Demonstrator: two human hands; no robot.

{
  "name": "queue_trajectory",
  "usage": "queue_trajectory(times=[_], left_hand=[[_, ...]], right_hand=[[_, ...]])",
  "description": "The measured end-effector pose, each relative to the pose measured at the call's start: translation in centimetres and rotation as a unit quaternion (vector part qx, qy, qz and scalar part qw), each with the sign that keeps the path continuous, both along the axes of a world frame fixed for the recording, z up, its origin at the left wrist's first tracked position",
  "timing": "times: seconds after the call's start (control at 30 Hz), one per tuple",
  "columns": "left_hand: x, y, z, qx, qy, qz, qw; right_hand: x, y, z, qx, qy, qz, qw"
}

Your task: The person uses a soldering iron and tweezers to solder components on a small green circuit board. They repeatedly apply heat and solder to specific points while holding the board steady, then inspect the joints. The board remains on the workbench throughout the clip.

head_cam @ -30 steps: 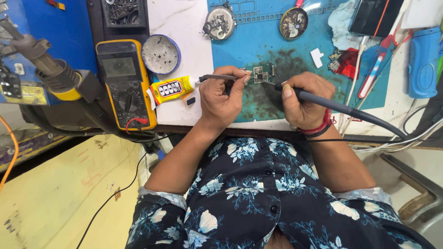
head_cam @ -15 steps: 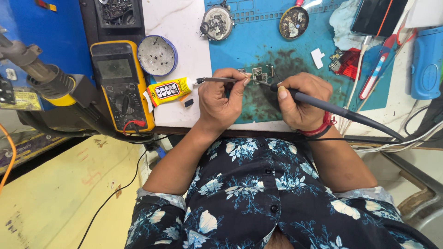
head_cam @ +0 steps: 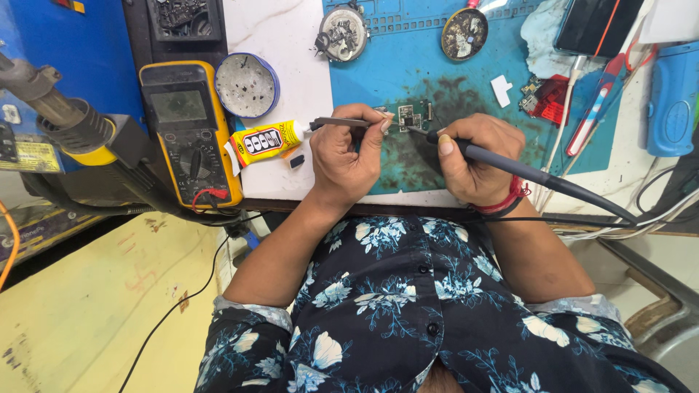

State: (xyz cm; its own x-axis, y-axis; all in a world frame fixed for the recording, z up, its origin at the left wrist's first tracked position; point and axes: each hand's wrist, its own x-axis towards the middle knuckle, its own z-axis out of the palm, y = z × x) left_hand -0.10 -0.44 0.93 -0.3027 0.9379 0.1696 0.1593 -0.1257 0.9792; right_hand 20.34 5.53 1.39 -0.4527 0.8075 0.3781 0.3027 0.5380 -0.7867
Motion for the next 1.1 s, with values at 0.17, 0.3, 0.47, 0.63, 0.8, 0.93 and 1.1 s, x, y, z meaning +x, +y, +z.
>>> queue_trajectory(times=[0.17, 0.3, 0.47, 0.63, 0.8, 0.93, 1.1], left_hand=[[0.09, 0.07, 0.00, 0.001, -0.007, -0.001, 1.000], [0.07, 0.12, 0.06, -0.001, -0.003, -0.001, 1.000], [0.01, 0.11, 0.21, 0.009, 0.004, -0.002, 1.000], [-0.03, 0.12, 0.34, 0.007, 0.015, -0.002, 1.000], [0.02, 0.14, 0.37, 0.008, 0.015, -0.001, 1.000], [0.02, 0.10, 0.37, 0.008, 0.015, -0.003, 1.000], [0.10, 0.12, 0.32, 0.010, 0.016, -0.001, 1.000]], right_hand=[[0.06, 0.01, -0.07, 0.003, -0.001, -0.002, 1.000], [0.10, 0.01, -0.07, 0.010, -0.004, -0.001, 1.000], [0.05, -0.03, 0.00, 0.006, -0.001, -0.001, 1.000], [0.08, -0.09, 0.10, 0.001, -0.006, -0.002, 1.000], [0.07, -0.09, 0.05, 0.005, -0.005, -0.010, 1.000], [0.09, -0.09, 0.04, 0.003, -0.003, -0.008, 1.000], [0.17, -0.05, 0.16, -0.002, -0.004, -0.005, 1.000]])
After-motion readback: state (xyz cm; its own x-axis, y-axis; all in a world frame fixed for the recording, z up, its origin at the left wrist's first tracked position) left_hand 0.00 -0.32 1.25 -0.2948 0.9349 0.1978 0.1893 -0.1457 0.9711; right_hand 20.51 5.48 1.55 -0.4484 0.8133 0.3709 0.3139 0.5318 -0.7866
